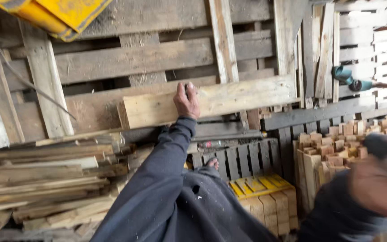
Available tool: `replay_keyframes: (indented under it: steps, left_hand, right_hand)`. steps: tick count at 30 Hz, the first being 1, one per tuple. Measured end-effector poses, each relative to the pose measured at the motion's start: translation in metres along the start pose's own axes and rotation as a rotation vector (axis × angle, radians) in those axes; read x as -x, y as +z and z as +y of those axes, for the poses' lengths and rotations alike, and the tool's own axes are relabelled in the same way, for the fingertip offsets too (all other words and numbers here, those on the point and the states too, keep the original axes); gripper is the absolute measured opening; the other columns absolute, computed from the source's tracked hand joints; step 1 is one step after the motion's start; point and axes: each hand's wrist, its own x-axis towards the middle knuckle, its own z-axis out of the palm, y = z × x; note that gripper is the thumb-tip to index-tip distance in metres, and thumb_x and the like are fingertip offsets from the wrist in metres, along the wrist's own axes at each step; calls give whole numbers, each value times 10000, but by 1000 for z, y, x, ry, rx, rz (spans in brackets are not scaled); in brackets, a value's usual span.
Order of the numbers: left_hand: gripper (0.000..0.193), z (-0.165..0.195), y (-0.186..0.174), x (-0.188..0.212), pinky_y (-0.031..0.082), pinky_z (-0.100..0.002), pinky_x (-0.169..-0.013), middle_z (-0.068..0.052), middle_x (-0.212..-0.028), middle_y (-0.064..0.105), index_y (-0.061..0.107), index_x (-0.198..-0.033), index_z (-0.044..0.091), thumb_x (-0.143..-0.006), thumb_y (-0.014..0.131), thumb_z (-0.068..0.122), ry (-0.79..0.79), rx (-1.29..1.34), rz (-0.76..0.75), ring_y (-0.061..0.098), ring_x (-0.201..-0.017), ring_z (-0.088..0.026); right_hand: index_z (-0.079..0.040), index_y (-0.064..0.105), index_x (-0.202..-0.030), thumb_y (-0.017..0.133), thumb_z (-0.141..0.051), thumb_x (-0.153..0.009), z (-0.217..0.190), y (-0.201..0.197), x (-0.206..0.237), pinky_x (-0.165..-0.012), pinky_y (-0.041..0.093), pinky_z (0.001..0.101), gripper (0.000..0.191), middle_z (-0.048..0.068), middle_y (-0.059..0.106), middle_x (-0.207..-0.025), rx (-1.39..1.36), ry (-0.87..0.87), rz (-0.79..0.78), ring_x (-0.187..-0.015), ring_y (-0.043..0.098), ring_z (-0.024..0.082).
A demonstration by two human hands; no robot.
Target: The person assembles wooden blocks by hammering nails into them. They pick up nails, position them on the wood, and use a hammer to drive the nails in. The person also moves wooden blocks and planks around the workspace.
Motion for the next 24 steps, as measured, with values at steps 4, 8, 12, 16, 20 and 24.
replay_keyframes:
  steps: [4,8,12,16,20,24]
  left_hand:
    - [279,1,-1,-12,530,-412,-612,-167,-769,664,548,-923,15,-1079,532,246,86,16,3,672,-674,-302]
    - [300,-2,0,-14,510,-401,-577,-142,-718,668,571,-907,25,-1075,522,268,16,-79,-42,661,-616,-276]
    - [449,0,3,-22,412,-412,-500,-157,-717,588,544,-830,-1,-1167,528,295,-351,400,-74,505,-573,-260]
    - [356,8,-3,-41,529,-379,-540,-173,-789,676,588,-928,5,-1056,459,312,-1022,943,-167,609,-591,-231]
    - [242,16,-14,-51,628,-436,-852,-228,-1023,699,573,-1149,-74,-1004,420,44,-1182,1064,-385,708,-852,-287]
    - [198,13,-20,-57,620,-421,-864,-188,-1062,718,614,-1173,-26,-1025,484,0,-952,962,-531,717,-902,-265]
  right_hand:
    - [-53,644,-848,626,-360,-963,67,20,146,-496,476,279,329,22,596,-603,1041,1044,-316,-521,555,124]
    - [-32,574,-847,664,-359,-986,79,-35,232,-472,398,269,366,1,519,-613,857,1308,-139,-520,462,101]
    - [-87,571,-863,664,-340,-942,71,-33,230,-414,348,248,281,-34,488,-590,603,1296,104,-463,426,61]
    - [-62,544,-829,638,-390,-972,84,4,223,-407,381,262,370,3,517,-577,636,1352,92,-434,469,93]
    - [-50,539,-837,603,-434,-981,97,15,227,-393,366,275,415,30,523,-569,588,1491,169,-406,457,120]
    - [-50,559,-857,616,-416,-980,96,19,225,-390,342,268,391,21,504,-573,530,1474,209,-415,433,106]
